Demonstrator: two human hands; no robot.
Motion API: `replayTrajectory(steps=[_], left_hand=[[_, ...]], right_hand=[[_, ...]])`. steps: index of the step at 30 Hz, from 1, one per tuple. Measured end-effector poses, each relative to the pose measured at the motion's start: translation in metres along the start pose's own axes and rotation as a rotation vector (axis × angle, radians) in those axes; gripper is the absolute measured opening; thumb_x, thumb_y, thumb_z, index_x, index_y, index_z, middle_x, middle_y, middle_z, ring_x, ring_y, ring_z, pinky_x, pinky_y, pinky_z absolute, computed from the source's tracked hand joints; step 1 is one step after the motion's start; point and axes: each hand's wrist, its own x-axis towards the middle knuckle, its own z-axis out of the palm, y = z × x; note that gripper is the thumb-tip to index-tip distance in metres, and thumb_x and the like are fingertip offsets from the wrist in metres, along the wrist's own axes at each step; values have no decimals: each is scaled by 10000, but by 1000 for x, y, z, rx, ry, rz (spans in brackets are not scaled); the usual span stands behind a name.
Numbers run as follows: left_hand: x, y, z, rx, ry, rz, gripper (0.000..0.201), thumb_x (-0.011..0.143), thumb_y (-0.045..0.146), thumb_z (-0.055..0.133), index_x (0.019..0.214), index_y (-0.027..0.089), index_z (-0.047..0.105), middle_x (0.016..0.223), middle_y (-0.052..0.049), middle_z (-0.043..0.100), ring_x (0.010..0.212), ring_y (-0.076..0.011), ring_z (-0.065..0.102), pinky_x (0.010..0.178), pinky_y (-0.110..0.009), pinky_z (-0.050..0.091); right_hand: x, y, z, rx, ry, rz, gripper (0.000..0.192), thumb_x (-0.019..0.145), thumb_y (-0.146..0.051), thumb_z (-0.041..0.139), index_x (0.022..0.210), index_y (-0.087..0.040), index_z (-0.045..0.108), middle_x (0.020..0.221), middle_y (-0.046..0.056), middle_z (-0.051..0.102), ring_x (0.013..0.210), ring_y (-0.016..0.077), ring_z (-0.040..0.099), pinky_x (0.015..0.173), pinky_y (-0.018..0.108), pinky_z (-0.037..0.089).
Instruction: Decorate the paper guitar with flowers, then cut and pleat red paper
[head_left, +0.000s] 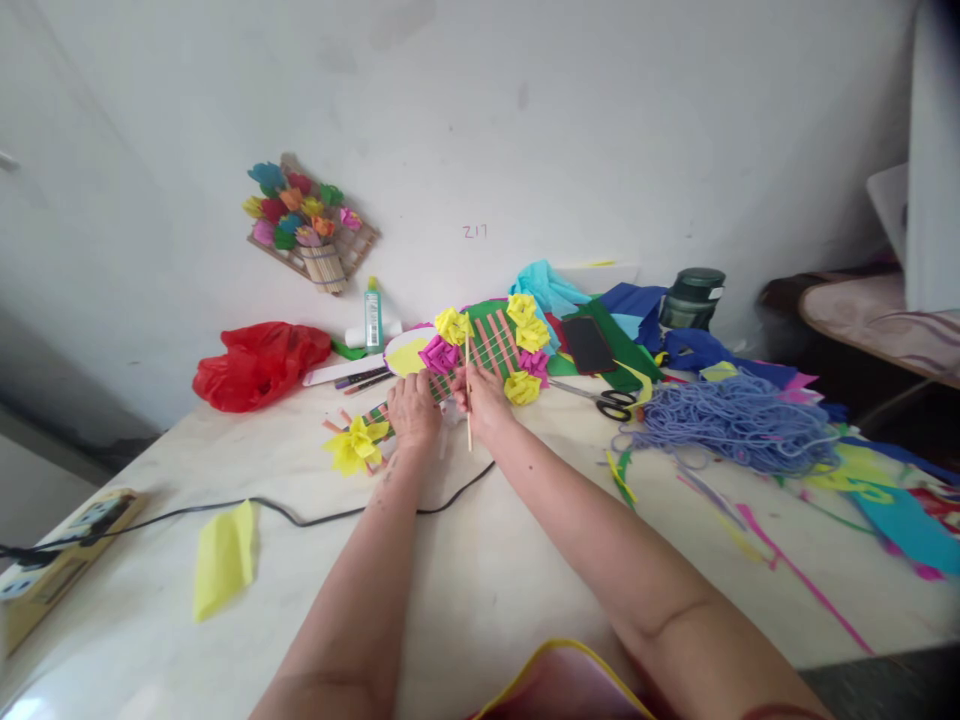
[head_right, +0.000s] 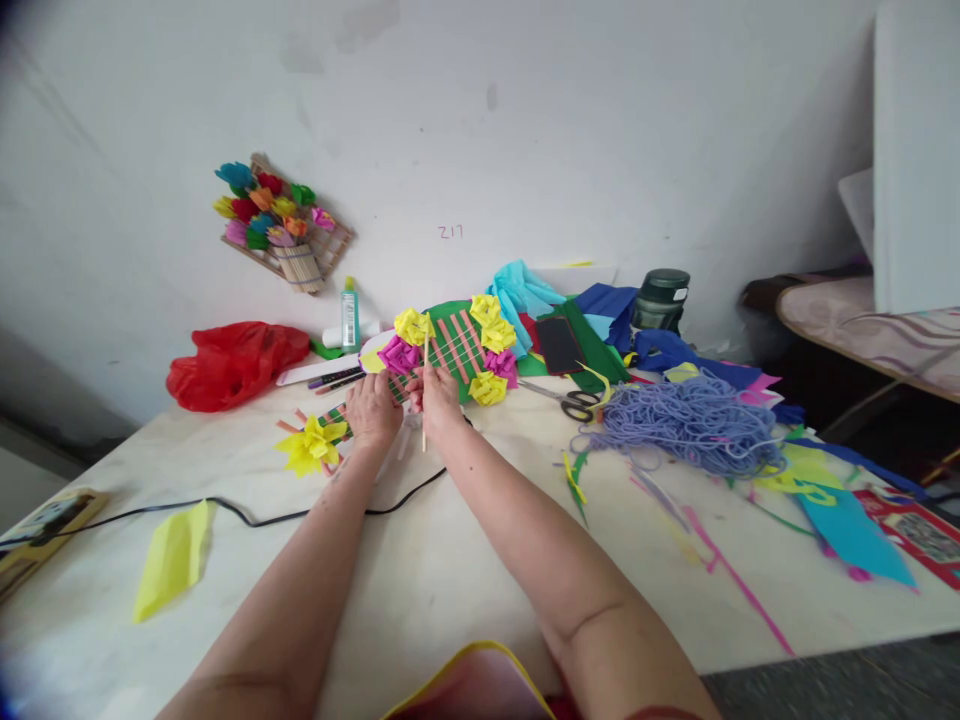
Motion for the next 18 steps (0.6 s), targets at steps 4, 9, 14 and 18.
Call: replayTrajectory(steps=[4,9,14,18], left_hand=[[0,1,-1,1,-4,7,304,789,151,433,1072,164,540,926,-101,586,898,-254,512,782,-365,352],[0,2,-1,-6,1,14,318,759,147,460,1067,159,536,921,-96,585,889,-254,512,778,-364,351],[-1,0,1,-25,-7,20,385,707,131,493,1091,148,524,931,-103,582,894,-258,510,776,-365,353],[-1,0,2,-30,-11,15,387,708,125,489,1092,157,524,926,-105,581,909,-259,513,784,-367,355]], right_hand=[[-1,-7,3,90,-64,32,183,841,-267,494,694,-158,506,452,-66,507,297,11,327,288,131,166],[1,-12,3,90,-1,23,174,782,-188,558,625,-153,491,435,-77,476,311,7,324,300,131,173],[4,-11,-1,95,9,0,163,712,-162,622,603,-152,501,440,-67,491,338,16,364,315,134,218],[5,-8,-3,90,-20,-14,157,708,-203,635,613,-151,522,441,-61,495,345,23,376,318,140,229]])
